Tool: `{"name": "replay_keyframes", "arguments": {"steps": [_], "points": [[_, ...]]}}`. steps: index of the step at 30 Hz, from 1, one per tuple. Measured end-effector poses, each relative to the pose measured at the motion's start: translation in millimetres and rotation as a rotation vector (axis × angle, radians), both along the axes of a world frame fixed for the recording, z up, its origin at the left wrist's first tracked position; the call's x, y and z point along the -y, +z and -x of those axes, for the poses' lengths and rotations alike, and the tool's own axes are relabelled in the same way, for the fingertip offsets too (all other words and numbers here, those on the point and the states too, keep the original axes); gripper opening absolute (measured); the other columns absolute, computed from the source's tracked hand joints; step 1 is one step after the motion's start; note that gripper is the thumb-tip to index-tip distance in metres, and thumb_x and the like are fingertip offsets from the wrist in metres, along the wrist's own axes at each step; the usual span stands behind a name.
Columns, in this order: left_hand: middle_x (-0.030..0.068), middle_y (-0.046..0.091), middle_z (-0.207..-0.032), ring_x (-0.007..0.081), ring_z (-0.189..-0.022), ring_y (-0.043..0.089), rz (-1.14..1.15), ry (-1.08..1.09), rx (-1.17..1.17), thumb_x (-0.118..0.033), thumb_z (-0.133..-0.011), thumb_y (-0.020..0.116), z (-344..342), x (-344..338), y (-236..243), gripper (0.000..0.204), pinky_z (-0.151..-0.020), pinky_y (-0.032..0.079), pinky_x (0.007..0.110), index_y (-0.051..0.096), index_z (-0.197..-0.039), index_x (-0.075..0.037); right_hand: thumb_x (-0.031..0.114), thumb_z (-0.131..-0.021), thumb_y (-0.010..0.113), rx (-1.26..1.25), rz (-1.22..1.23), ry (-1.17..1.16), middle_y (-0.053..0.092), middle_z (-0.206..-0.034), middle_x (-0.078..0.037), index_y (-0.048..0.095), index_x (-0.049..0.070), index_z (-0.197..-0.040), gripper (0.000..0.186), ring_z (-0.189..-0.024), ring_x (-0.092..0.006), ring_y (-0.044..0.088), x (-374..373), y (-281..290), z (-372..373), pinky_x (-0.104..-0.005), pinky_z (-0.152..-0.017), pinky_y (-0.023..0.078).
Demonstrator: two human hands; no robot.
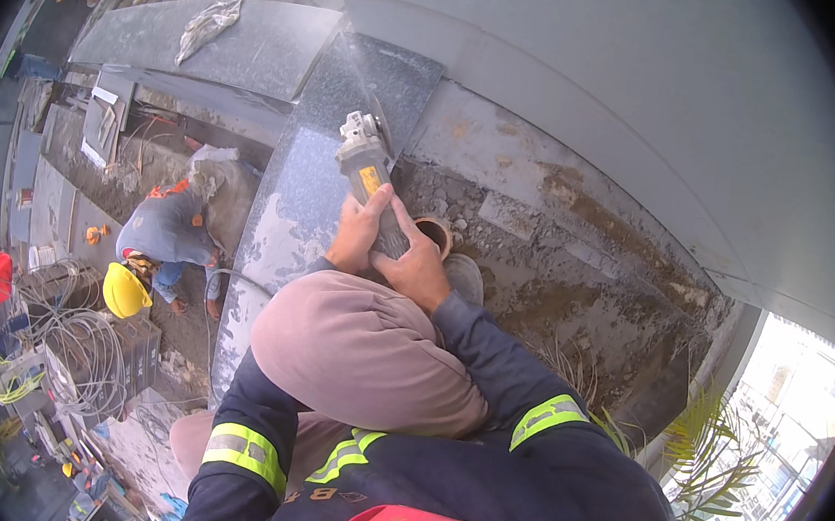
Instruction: The person positions a large stone slab on a curved surface, uses an angle grinder to cut the slab, and then wipes the surface with a cloth. The person handles the slab and tools while seated on the floor.
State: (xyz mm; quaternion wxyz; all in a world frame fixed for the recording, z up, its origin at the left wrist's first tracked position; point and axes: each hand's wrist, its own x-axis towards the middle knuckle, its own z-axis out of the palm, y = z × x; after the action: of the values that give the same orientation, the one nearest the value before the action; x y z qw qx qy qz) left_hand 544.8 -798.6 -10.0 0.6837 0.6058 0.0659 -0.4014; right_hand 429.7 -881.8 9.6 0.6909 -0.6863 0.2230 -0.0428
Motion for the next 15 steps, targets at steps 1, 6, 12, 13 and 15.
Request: {"name": "replay_keyframes", "arguments": {"steps": [1, 6, 12, 13, 15], "points": [[0.003, 0.062, -0.095, 0.0132, -0.08, 0.063, 0.0, 0.009, 0.013, -0.029, -0.104, 0.063, -1.0, 1.1, -2.6, 0.03, -0.068, 0.053, 0.033, 0.055, -0.12, -0.005, 0.018, -0.083, 0.075, 0.013, 0.005, -0.003, 0.071, -0.119, -0.024, 0.033, 0.011, -0.161, 0.089, -0.107, -0.0295, 0.073, 0.4, -2.0, -1.5, -0.0352, -0.092, 0.055], [0.0028, 0.062, -0.094, 0.0133, -0.079, 0.063, 0.003, 0.011, 0.027, -0.029, -0.104, 0.063, -6.7, 1.6, -4.8, 0.029, -0.069, 0.054, 0.033, 0.056, -0.118, -0.005, 0.017, -0.082, 0.075, 0.003, -0.004, 0.015, 0.072, -0.119, -0.024, 0.033, 0.012, -0.161, 0.089, -0.108, -0.0295, 0.072, 2.2, -6.5, -5.3, -0.0356, -0.093, 0.054], [0.0046, 0.061, -0.099, 0.0143, -0.082, 0.063, 0.002, 0.045, -0.01, -0.029, -0.103, 0.063, 13.5, 1.4, 10.4, 0.03, -0.068, 0.054, 0.033, 0.055, -0.12, -0.006, 0.014, -0.081, 0.075, -0.067, 0.016, 0.026, 0.069, -0.126, -0.02, 0.034, 0.007, -0.16, 0.09, -0.112, -0.022, 0.068, 3.3, 11.9, 12.0, -0.0319, -0.096, 0.052], [0.0047, 0.061, -0.099, 0.0143, -0.082, 0.063, 0.015, 0.042, -0.016, -0.029, -0.103, 0.063, 14.9, 1.6, 10.3, 0.03, -0.068, 0.054, 0.033, 0.055, -0.121, -0.006, 0.012, -0.08, 0.076, -0.072, 0.014, 0.023, 0.068, -0.128, -0.018, 0.034, 0.004, -0.16, 0.09, -0.114, -0.0185, 0.066, 3.6, 12.7, 14.2, -0.0305, -0.097, 0.051], [0.0051, 0.061, -0.099, 0.0145, -0.083, 0.063, 0.039, 0.042, -0.028, -0.028, -0.103, 0.063, 17.4, -0.2, 10.0, 0.029, -0.068, 0.054, 0.033, 0.055, -0.121, -0.006, 0.012, -0.08, 0.076, -0.065, 0.006, 0.027, 0.067, -0.129, -0.019, 0.034, 0.004, -0.16, 0.09, -0.115, -0.0187, 0.065, 2.7, 14.3, 14.9, -0.0305, -0.098, 0.051]]}}
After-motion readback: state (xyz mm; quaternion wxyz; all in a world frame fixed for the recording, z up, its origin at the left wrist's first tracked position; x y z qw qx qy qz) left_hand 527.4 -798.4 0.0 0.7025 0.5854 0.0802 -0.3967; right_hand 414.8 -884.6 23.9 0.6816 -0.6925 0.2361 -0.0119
